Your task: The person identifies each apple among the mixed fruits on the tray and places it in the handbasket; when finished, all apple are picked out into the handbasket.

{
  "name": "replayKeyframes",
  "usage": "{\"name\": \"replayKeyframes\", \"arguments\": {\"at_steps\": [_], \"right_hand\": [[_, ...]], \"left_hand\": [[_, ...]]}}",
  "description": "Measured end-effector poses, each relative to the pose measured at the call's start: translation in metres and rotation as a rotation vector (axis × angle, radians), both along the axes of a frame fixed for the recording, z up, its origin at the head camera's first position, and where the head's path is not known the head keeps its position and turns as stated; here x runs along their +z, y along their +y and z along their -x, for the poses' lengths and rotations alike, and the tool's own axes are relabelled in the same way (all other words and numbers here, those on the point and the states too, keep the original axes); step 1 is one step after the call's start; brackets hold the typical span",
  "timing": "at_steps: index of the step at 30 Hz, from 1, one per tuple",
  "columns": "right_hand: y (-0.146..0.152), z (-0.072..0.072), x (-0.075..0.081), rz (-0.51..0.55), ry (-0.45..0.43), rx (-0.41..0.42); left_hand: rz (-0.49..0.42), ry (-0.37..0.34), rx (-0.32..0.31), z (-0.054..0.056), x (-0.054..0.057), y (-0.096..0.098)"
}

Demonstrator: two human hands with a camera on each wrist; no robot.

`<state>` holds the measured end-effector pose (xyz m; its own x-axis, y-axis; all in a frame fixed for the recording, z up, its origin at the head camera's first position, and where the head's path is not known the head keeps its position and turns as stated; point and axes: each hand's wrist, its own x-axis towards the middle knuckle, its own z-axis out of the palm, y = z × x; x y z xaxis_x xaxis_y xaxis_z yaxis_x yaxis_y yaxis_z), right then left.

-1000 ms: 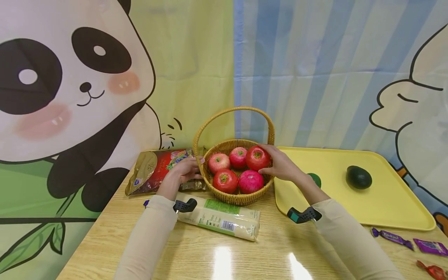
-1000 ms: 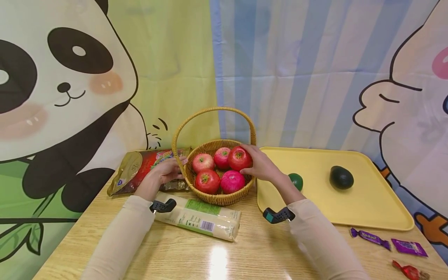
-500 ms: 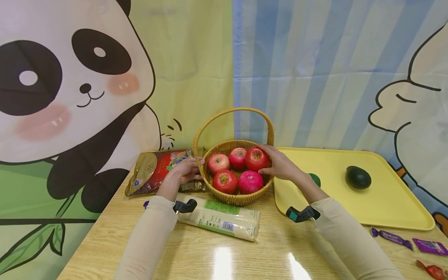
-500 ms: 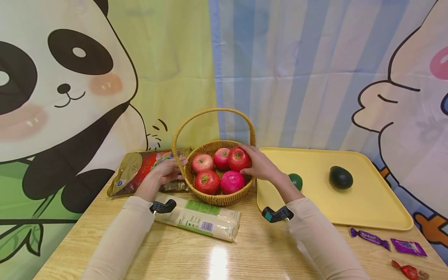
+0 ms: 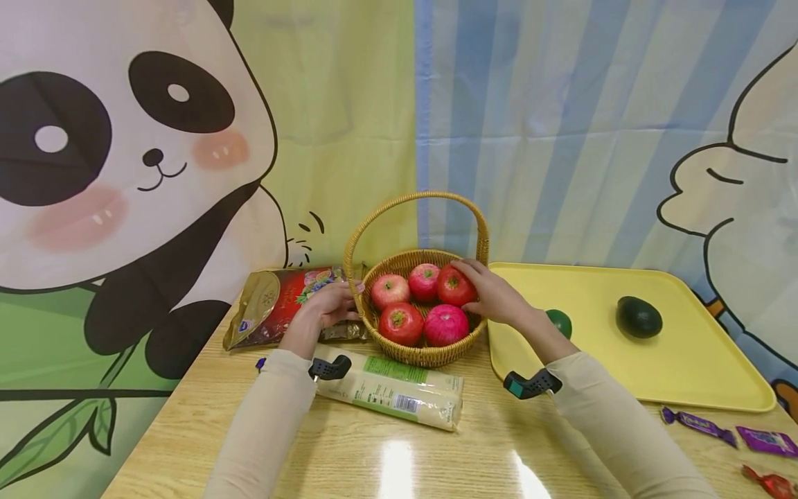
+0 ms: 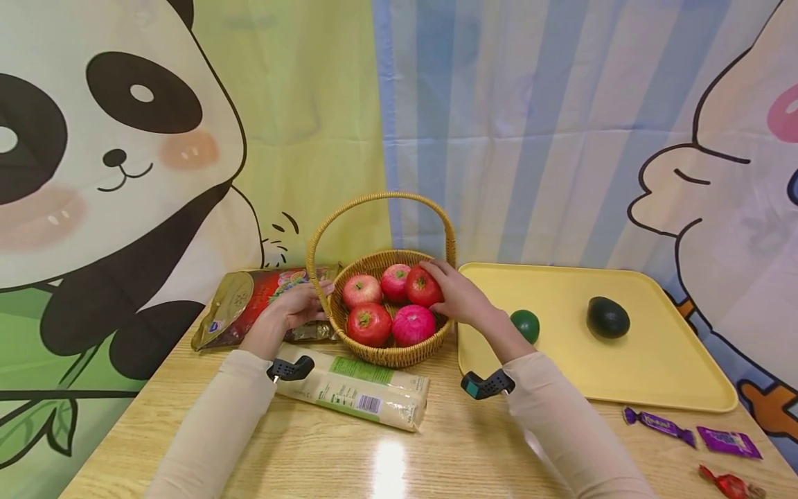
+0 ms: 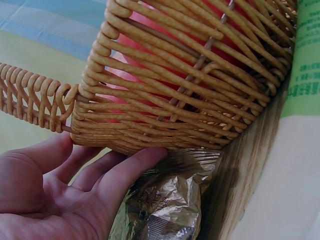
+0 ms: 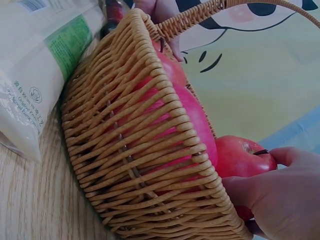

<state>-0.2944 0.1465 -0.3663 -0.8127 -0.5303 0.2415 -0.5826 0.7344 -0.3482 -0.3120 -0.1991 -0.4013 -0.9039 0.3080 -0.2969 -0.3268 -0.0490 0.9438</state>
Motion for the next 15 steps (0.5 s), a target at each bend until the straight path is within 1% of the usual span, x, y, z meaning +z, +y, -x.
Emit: {"name": "replayKeyframes", "arguments": {"at_steps": [4,11,15], "right_hand": [[-0.0023,-0.0014,-0.0007,-0.029,0.023,-0.011],[-0.0055,-0.0003,-0.0038,-0.076,0.099,0.013],[-0.0068,0.0004,-0.0052,-0.100,0.113,0.015]], "left_hand": [[0.009,0.006,-0.009,-0.0005,-0.0004,0.0000],[0.009,0.010,-0.014,-0.0018,0.0000,0.0010],[-0.001,0.010,-0.019,-0.0016,0.0002,0.0009]]}}
